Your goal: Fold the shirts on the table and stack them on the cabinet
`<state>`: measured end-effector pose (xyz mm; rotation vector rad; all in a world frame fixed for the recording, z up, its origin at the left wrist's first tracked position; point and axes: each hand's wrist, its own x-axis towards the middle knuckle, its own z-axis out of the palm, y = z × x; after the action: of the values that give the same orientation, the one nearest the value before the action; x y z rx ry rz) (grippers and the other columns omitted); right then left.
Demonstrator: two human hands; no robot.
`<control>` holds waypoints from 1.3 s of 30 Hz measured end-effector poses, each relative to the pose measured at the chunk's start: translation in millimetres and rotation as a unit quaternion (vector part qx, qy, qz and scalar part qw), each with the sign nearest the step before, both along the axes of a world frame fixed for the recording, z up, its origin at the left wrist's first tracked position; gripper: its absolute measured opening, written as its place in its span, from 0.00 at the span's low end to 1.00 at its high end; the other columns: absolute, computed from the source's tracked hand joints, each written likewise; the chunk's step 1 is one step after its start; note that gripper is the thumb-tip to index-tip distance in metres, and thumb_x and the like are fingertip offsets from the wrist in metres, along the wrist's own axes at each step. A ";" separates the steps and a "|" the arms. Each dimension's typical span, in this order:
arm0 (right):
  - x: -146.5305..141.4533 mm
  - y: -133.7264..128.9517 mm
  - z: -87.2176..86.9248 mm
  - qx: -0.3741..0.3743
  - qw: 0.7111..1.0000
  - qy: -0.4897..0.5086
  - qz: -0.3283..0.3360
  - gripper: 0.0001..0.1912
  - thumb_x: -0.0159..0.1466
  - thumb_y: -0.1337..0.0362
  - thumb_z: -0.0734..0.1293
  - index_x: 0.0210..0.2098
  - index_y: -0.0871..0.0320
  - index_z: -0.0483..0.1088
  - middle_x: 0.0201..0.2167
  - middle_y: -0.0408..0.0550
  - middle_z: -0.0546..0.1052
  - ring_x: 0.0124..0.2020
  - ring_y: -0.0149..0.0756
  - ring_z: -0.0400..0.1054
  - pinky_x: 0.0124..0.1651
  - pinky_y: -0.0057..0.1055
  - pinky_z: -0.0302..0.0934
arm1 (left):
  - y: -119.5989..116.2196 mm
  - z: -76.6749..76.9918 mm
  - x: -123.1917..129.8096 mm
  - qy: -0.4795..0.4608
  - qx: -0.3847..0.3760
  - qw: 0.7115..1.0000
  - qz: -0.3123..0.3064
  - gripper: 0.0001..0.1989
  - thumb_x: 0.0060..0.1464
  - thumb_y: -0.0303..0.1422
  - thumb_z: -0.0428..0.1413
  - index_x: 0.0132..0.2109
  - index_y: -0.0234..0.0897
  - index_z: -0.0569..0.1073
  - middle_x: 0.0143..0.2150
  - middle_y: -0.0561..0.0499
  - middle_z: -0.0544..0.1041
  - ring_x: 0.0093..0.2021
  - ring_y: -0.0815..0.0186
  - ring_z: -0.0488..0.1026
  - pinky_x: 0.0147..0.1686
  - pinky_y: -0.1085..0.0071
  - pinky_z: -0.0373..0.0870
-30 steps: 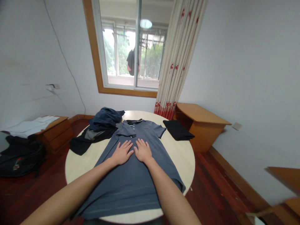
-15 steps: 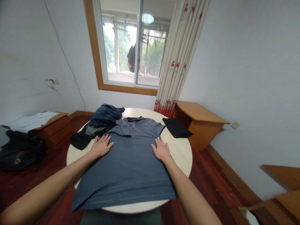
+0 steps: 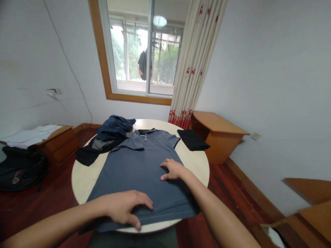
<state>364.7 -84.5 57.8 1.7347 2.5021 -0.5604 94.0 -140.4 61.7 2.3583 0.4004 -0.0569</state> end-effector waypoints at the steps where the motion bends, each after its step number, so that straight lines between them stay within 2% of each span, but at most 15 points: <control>1: -1.1 -2.9 6.7 -0.013 1.000 -0.006 -0.004 0.31 0.55 0.53 0.73 0.56 0.61 0.73 0.54 0.60 0.75 0.52 0.49 0.71 0.54 0.36 0.63 | 0.6 4.7 0.0 0.020 0.005 0.999 0.049 0.33 0.49 0.42 0.66 0.61 0.41 0.71 0.58 0.42 0.75 0.51 0.55 0.76 0.52 0.64 0.70; 3: -3.1 -11.5 18.0 -0.062 0.998 -0.020 -0.010 0.20 0.56 0.55 0.73 0.45 0.59 0.77 0.40 0.52 0.80 0.39 0.42 0.74 0.41 0.31 0.64 | 2.4 11.2 -1.6 0.075 -0.024 0.993 0.085 0.32 0.49 0.39 0.65 0.61 0.41 0.70 0.52 0.45 0.78 0.40 0.60 0.78 0.43 0.68 0.73; 6: -2.7 -27.7 27.1 -0.166 0.986 -0.023 -0.008 0.12 0.57 0.57 0.71 0.34 0.59 0.77 0.29 0.46 0.79 0.29 0.35 0.70 0.31 0.27 0.59 | 3.9 15.6 -7.4 0.151 -0.121 0.981 0.021 0.28 0.53 0.40 0.62 0.60 0.42 0.71 0.39 0.50 0.82 0.29 0.65 0.77 0.35 0.72 0.72; 11: 6.1 -48.8 25.2 -0.348 0.937 0.014 -0.027 0.05 0.56 0.65 0.68 0.32 0.59 0.75 0.23 0.40 0.74 0.23 0.28 0.68 0.28 0.23 0.59 | 3.9 15.7 -22.3 0.148 0.061 0.983 0.087 0.13 0.52 0.36 0.63 0.47 0.43 0.80 0.37 0.49 0.82 0.38 0.58 0.78 0.38 0.69 0.71; 14: 11.7 -52.6 25.1 -0.468 0.883 -0.019 -0.040 0.03 0.55 0.67 0.68 0.30 0.59 0.73 0.22 0.40 0.75 0.19 0.28 0.69 0.27 0.23 0.61 | 6.9 11.3 -30.5 0.175 -0.050 0.983 0.007 0.07 0.53 0.30 0.61 0.40 0.41 0.81 0.33 0.51 0.82 0.31 0.64 0.77 0.33 0.74 0.70; 17: 15.1 -50.6 31.8 -0.523 0.849 -0.069 -0.043 0.05 0.56 0.66 0.68 0.33 0.60 0.75 0.19 0.41 0.75 0.17 0.30 0.69 0.24 0.23 0.61 | 14.7 4.7 -33.7 0.174 -0.190 0.965 -0.044 0.07 0.55 0.28 0.58 0.41 0.38 0.80 0.31 0.52 0.80 0.24 0.69 0.73 0.29 0.76 0.69; 18: 14.8 -48.6 34.9 -0.507 0.857 -0.072 -0.045 0.07 0.57 0.66 0.67 0.35 0.60 0.76 0.19 0.41 0.75 0.17 0.30 0.69 0.25 0.24 0.61 | 18.8 2.4 -32.9 0.157 -0.204 0.966 -0.032 0.08 0.57 0.29 0.57 0.42 0.37 0.80 0.31 0.52 0.80 0.24 0.69 0.73 0.28 0.76 0.70; 20: 10.0 -41.1 39.9 -0.407 0.911 -0.060 -0.038 0.10 0.60 0.66 0.66 0.39 0.59 0.77 0.23 0.44 0.78 0.21 0.32 0.72 0.28 0.26 0.64 | 29.9 -2.9 -27.3 0.090 -0.149 0.985 0.021 0.10 0.59 0.31 0.54 0.43 0.36 0.79 0.33 0.49 0.81 0.28 0.67 0.75 0.31 0.74 0.71; 23: -10.2 -17.4 36.4 -0.101 0.994 -0.036 0.001 0.14 0.62 0.61 0.67 0.45 0.57 0.77 0.39 0.52 0.82 0.38 0.42 0.77 0.41 0.33 0.68 | 53.5 -15.2 -9.2 -0.033 0.050 0.992 0.110 0.13 0.62 0.35 0.53 0.49 0.37 0.78 0.46 0.45 0.81 0.46 0.60 0.77 0.49 0.67 0.71; 24: -19.8 -6.1 30.9 -0.002 0.999 -0.032 0.007 0.17 0.63 0.59 0.66 0.48 0.57 0.77 0.44 0.54 0.81 0.45 0.46 0.76 0.47 0.36 0.67 | 63.0 -21.0 -1.4 -0.056 0.107 0.983 0.136 0.16 0.62 0.37 0.53 0.53 0.38 0.76 0.53 0.43 0.78 0.53 0.58 0.74 0.55 0.63 0.68; 26: -40.3 19.2 13.7 0.107 0.994 -0.002 -0.004 0.23 0.65 0.57 0.64 0.57 0.59 0.72 0.55 0.57 0.76 0.56 0.49 0.71 0.57 0.38 0.63 | 83.1 -34.7 13.7 -0.054 0.180 0.964 0.187 0.22 0.63 0.40 0.53 0.60 0.39 0.71 0.64 0.42 0.70 0.63 0.54 0.66 0.63 0.58 0.61; 29: -62.1 54.7 -19.9 0.140 0.989 0.041 -0.008 0.30 0.68 0.54 0.61 0.64 0.64 0.64 0.66 0.59 0.65 0.66 0.45 0.59 0.66 0.36 0.53 | 114.3 -56.2 24.3 -0.002 0.231 0.938 0.258 0.26 0.65 0.44 0.48 0.65 0.40 0.65 0.71 0.42 0.59 0.70 0.53 0.55 0.68 0.51 0.51; 31: -61.9 71.8 -40.8 0.136 0.989 0.041 -0.031 0.32 0.69 0.52 0.59 0.67 0.65 0.59 0.69 0.58 0.58 0.70 0.44 0.52 0.69 0.39 0.46 | 134.7 -67.5 16.5 0.027 0.255 0.919 0.298 0.28 0.66 0.47 0.45 0.67 0.41 0.62 0.72 0.44 0.57 0.71 0.54 0.52 0.69 0.49 0.46; 35: -25.7 90.5 -66.9 0.144 0.981 0.017 -0.127 0.36 0.71 0.45 0.51 0.70 0.60 0.53 0.72 0.52 0.51 0.73 0.42 0.41 0.72 0.44 0.36 | 169.5 -78.8 -30.3 0.083 0.287 0.869 0.393 0.31 0.66 0.51 0.40 0.67 0.38 0.63 0.70 0.42 0.62 0.70 0.52 0.54 0.68 0.50 0.47; 39: 9.6 97.6 -72.8 0.150 0.969 -0.021 -0.194 0.36 0.72 0.48 0.50 0.71 0.63 0.50 0.73 0.52 0.49 0.73 0.41 0.41 0.72 0.42 0.35 | 185.1 -81.4 -70.4 0.094 0.316 0.840 0.430 0.31 0.67 0.49 0.38 0.65 0.33 0.65 0.68 0.40 0.64 0.68 0.53 0.58 0.66 0.55 0.52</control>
<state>374.3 13.1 -15.1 2.3425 2.3218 -0.1532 23.6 44.8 -19.7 2.5471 1.7668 0.3179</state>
